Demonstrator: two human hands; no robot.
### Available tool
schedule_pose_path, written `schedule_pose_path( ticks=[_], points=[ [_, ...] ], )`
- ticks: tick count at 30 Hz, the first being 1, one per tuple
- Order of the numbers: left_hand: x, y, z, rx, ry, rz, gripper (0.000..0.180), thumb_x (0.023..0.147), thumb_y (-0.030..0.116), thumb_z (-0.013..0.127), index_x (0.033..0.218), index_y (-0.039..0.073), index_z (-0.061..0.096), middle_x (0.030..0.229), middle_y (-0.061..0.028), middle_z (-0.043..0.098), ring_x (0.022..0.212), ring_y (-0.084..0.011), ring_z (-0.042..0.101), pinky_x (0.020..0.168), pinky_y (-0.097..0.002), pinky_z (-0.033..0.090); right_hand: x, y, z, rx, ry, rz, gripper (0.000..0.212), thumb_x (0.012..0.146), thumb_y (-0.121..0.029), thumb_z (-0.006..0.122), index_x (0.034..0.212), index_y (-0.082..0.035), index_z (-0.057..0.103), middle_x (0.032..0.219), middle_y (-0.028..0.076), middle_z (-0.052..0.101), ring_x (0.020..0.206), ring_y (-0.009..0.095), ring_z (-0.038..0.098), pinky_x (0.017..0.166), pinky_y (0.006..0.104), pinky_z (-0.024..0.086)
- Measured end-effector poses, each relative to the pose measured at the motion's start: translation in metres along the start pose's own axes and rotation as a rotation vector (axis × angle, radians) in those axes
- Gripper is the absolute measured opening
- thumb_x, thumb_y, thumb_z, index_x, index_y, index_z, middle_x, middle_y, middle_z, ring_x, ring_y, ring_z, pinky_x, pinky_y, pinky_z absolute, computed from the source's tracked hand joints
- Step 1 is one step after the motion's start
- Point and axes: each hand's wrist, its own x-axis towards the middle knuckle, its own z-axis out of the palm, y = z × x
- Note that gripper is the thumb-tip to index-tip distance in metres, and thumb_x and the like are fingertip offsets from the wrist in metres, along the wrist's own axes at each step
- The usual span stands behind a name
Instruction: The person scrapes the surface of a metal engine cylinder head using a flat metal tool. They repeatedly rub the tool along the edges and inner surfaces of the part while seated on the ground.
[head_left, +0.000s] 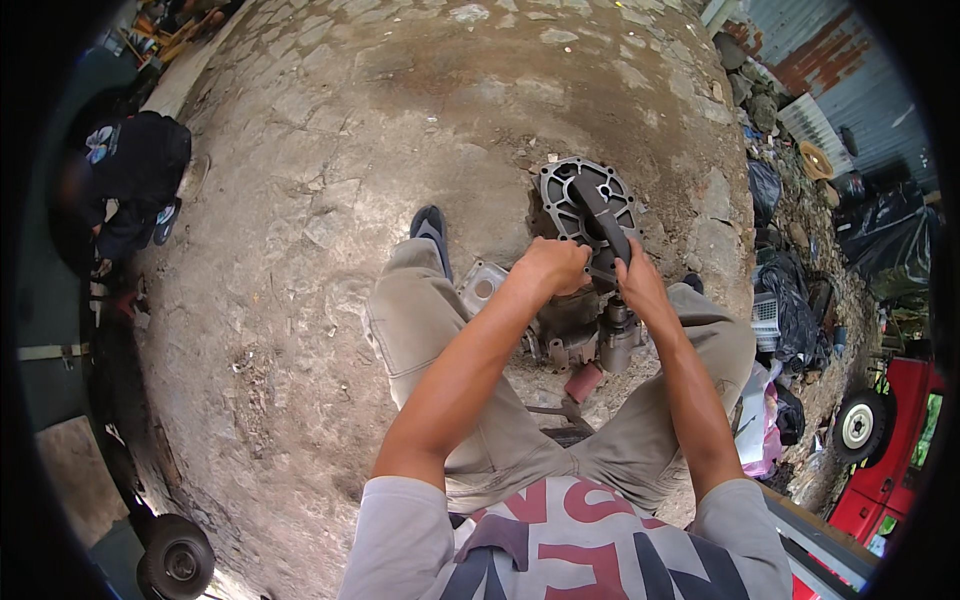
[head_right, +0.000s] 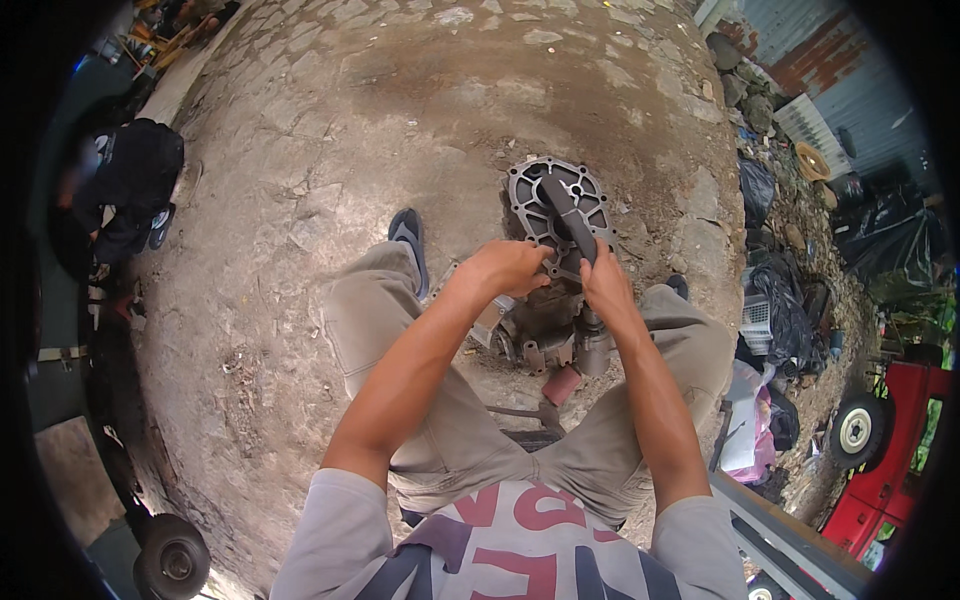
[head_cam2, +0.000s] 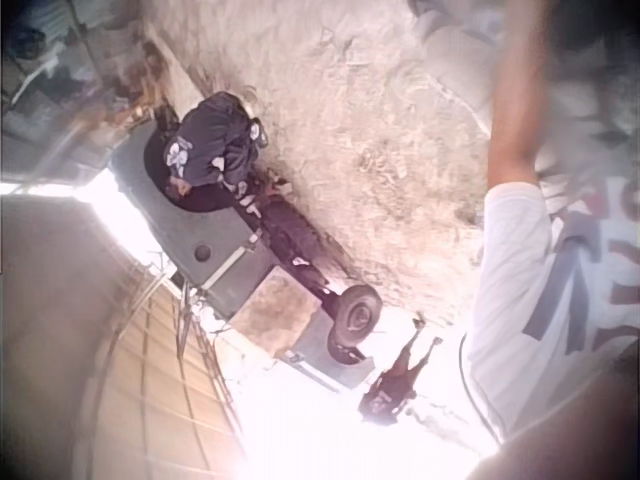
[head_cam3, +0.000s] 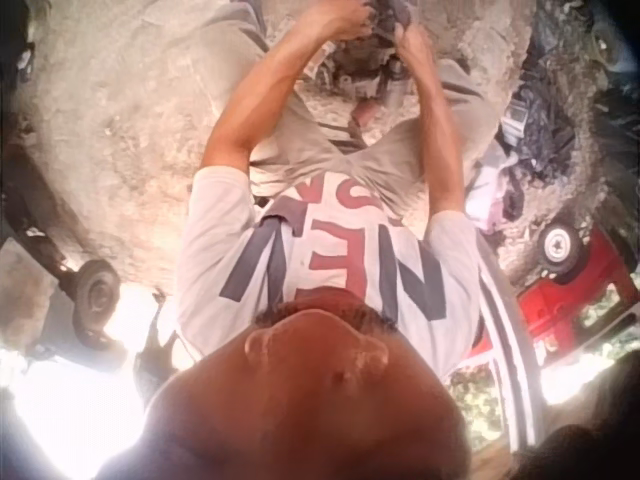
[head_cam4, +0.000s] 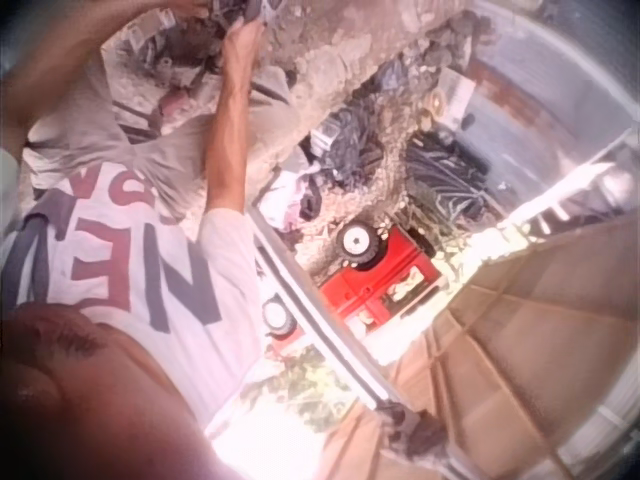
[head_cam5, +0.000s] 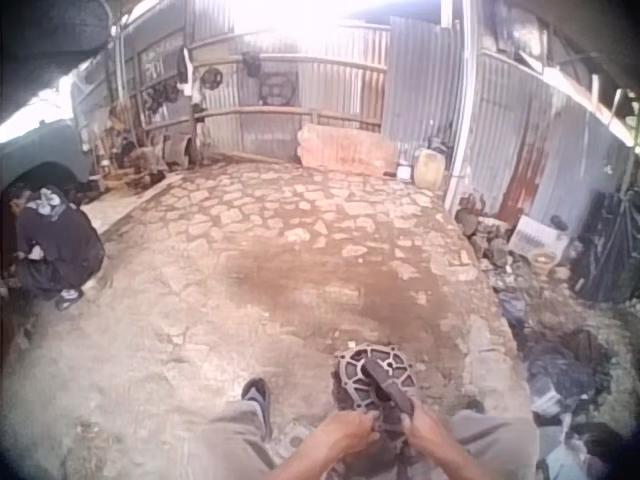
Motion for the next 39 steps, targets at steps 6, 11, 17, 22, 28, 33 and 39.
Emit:
schedule_pose_path(
  ticks=[6, 11, 17, 22, 28, 33, 39],
  points=[
    [-0.005, 0.001, -0.009, -0.007, -0.033, -0.055, 0.052, 0.092, 0.039, 0.064, 0.134, 0.008, 0.058, 0.119, -0.0165, 0.068, 0.11, -0.0347, 0.066, 0.093, -0.0462, 0.053, -0.013, -0.006, -0.003, 0.044, -0.064, 0.035, 0.048, 0.1, -0.03, 0.052, 0.136, 0.001, 0.047, 0.117, 0.034, 0.062, 0.105, 0.049, 0.062, 0.088, 0.054, 0.048],
    [-0.005, -0.001, -0.009, 0.005, 0.023, -0.037, 0.053, 0.092, 0.04, 0.064, 0.136, 0.011, 0.057, 0.121, -0.015, 0.068, 0.111, -0.0338, 0.066, 0.093, -0.046, 0.053, -0.018, 0.026, 0.02, 0.069, 0.08, 0.04, 0.052, 0.1, -0.031, 0.051, 0.142, -0.001, 0.041, 0.109, 0.033, 0.065, 0.099, 0.051, 0.063, 0.086, 0.0561, 0.048],
    [-0.006, 0.003, -0.008, 0.011, 0.001, -0.037, 0.052, 0.093, 0.041, 0.063, 0.136, 0.012, 0.057, 0.122, -0.0147, 0.068, 0.112, -0.0332, 0.066, 0.095, -0.0468, 0.053, -0.039, 0.034, 0.028, 0.047, 0.135, -0.089, 0.053, 0.099, -0.034, 0.052, 0.14, -0.002, 0.043, 0.109, 0.034, 0.064, 0.098, 0.052, 0.063, 0.084, 0.0563, 0.049],
    [-0.005, 0.0, -0.006, 0.036, -0.009, -0.042, 0.054, 0.093, 0.042, 0.063, 0.138, 0.012, 0.056, 0.122, -0.0148, 0.068, 0.112, -0.0334, 0.066, 0.095, -0.0473, 0.053, -0.051, 0.026, 0.029, 0.006, 0.039, 0.027, 0.053, 0.098, -0.034, 0.052, 0.14, -0.002, 0.044, 0.11, 0.034, 0.064, 0.097, 0.052, 0.063, 0.084, 0.0563, 0.05],
    [0.0, -0.002, -0.001, 0.022, 0.01, -0.031, 0.057, 0.093, 0.043, 0.064, 0.139, 0.011, 0.054, 0.122, -0.0167, 0.067, 0.112, -0.035, 0.066, 0.093, -0.0482, 0.053, -0.051, 0.031, 0.033, -0.016, 0.077, 0.081, 0.053, 0.097, -0.033, 0.053, 0.14, -0.002, 0.045, 0.105, 0.033, 0.066, 0.096, 0.052, 0.064, 0.084, 0.0574, 0.05],
    [-0.001, -0.008, 0.002, 0.019, -0.022, -0.053, 0.059, 0.093, 0.041, 0.064, 0.142, 0.012, 0.052, 0.124, -0.017, 0.067, 0.115, -0.0353, 0.064, 0.095, -0.047, 0.053, -0.053, 0.014, 0.023, -0.007, 0.045, 0.126, 0.052, 0.096, -0.036, 0.055, 0.137, -0.005, 0.047, 0.105, 0.033, 0.067, 0.094, 0.052, 0.064, 0.083, 0.0574, 0.05],
    [-0.004, -0.004, -0.002, -0.01, -0.048, -0.054, 0.06, 0.092, 0.04, 0.065, 0.143, 0.011, 0.051, 0.127, -0.0175, 0.065, 0.116, -0.0361, 0.063, 0.095, -0.046, 0.053, -0.061, 0.02, 0.022, -0.08, 0.107, 0.005, 0.05, 0.097, -0.04, 0.057, 0.133, -0.007, 0.048, 0.098, 0.032, 0.068, 0.093, 0.05, 0.066, 0.081, 0.0576, 0.051]
  ],
)
